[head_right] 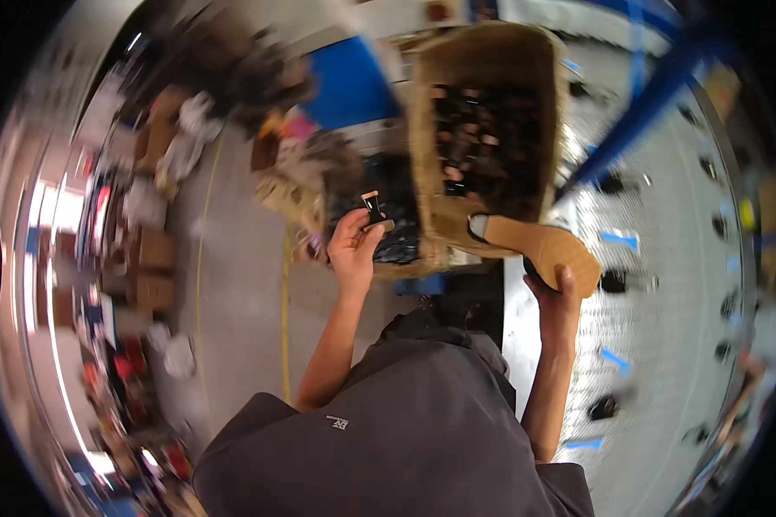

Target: The person repeatedly picks up black slipper uppers and tan insoles from a conveyor belt, places them into a press machine, and removes the assembled slipper. They then place the finished slipper back onto the conveyor belt. This cycle repeats throughout the video.

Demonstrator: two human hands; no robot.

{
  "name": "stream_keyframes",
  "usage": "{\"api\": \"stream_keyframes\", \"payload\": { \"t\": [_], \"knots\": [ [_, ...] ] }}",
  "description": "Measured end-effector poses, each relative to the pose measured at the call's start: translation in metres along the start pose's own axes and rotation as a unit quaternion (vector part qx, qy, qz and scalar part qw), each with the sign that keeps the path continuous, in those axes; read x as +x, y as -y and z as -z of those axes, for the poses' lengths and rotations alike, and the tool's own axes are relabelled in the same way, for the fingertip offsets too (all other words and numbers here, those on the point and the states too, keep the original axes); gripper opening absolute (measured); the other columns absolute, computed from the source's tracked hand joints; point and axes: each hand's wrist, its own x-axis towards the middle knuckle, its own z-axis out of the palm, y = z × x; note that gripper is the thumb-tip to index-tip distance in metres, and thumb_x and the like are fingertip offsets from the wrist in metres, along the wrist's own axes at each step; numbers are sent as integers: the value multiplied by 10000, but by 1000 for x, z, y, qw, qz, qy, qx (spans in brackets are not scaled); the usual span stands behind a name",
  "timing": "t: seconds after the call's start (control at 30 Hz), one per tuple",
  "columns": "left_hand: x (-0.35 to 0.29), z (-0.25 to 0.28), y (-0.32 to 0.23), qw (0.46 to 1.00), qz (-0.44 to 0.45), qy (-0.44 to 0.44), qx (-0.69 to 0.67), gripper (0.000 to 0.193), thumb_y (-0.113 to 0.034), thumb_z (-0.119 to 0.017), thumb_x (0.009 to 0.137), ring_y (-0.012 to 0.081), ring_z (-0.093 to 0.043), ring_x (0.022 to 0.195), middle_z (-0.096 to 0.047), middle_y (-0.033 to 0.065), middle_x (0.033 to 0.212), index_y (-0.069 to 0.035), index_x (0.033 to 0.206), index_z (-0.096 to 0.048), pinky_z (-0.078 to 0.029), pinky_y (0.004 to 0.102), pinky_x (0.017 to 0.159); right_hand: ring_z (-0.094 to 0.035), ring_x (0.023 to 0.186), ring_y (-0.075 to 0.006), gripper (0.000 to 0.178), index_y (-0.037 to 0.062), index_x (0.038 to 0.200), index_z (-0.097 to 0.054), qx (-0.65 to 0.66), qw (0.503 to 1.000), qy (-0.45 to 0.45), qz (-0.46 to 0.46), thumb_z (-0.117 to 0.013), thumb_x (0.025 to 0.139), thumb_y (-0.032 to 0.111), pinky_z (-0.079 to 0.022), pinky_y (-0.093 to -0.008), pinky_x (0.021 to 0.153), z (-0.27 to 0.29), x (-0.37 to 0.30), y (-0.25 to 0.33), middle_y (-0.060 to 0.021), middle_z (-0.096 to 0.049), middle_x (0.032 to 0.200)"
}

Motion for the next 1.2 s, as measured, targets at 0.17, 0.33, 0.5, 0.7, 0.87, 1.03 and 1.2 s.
{"api": "stream_keyframes", "payload": {
  "t": [0.17, 0.33, 0.5, 0.7, 0.87, 1.03, 1.2],
  "knots": [
    [-62, 97, -37, 978, 74, -179, -83, 305, -66, -606, 1035, 298, -700, 1119, -688, 164, 1239, 15, 1326, -570, -580, 388, 949, -545, 1316, -338, 564, 70, 1466, -454, 165, 962, 158, -148, -673, 996, 292, -500, -510, 1105, -166, 50, -43, -141, -548, 1424],
    [-85, 168, -27, 957, 79, -182, -213, 295, -114, -512, 1084, 353, -669, 1179, -673, 200, 1244, 28, 1336, -569, -550, 502, 1039, -644, 1150, -291, 430, 45, 1339, -526, 138, 959, 193, -155, -668, 1009, 280, -599, -476, 995, -271, 94, -106, -153, -619, 1269],
    [-81, 207, -12, 930, 55, -141, -334, 336, -71, -611, 1024, 356, -597, 1293, -614, 175, 1362, -11, 1350, -560, -492, 517, 1111, -654, 1136, -299, 449, 23, 1336, -536, 101, 965, 186, -158, -639, 1024, 328, -605, -441, 993, -295, 120, -132, -167, -632, 1264],
    [19, 190, -24, 909, 88, -58, -403, 434, -21, -691, 957, 317, -610, 1258, -574, 126, 1399, -23, 1367, -547, -430, 439, 1164, -637, 1202, -292, 492, 44, 1395, -520, 56, 964, 194, -173, -647, 1016, 330, -618, -429, 965, -295, 136, -124, -148, -619, 1326],
    [143, 172, -69, 958, -171, 59, 222, 578, -114, -815, 876, 207, -631, 1221, -667, 109, 1278, 5, 1377, -551, -488, 373, 1021, -688, 1104, -289, 430, 42, 1366, -535, 37, 972, 173, -155, -638, 1022, 280, -648, -447, 903, -313, 127, -126, -148, -643, 1280],
    [205, 151, -78, 922, -151, 162, 317, 657, -120, -803, 866, 272, -602, 1278, -653, 132, 1324, -7, 1432, -490, -443, 402, 1100, -689, 1094, -279, 424, 61, 1377, -530, 52, 972, 166, -156, -636, 1023, 267, -655, -445, 884, -313, 138, -123, -135, -645, 1275],
    [199, 158, -49, 942, -132, 206, 232, 724, -99, -810, 875, 227, -553, 1313, -602, 147, 1355, 29, 1463, -407, -405, 373, 1153, -686, 1106, -282, 423, 62, 1384, -519, 50, 976, 142, -155, -631, 1026, 258, -655, -453, 885, -303, 118, -130, -131, -635, 1296]
  ]
}}
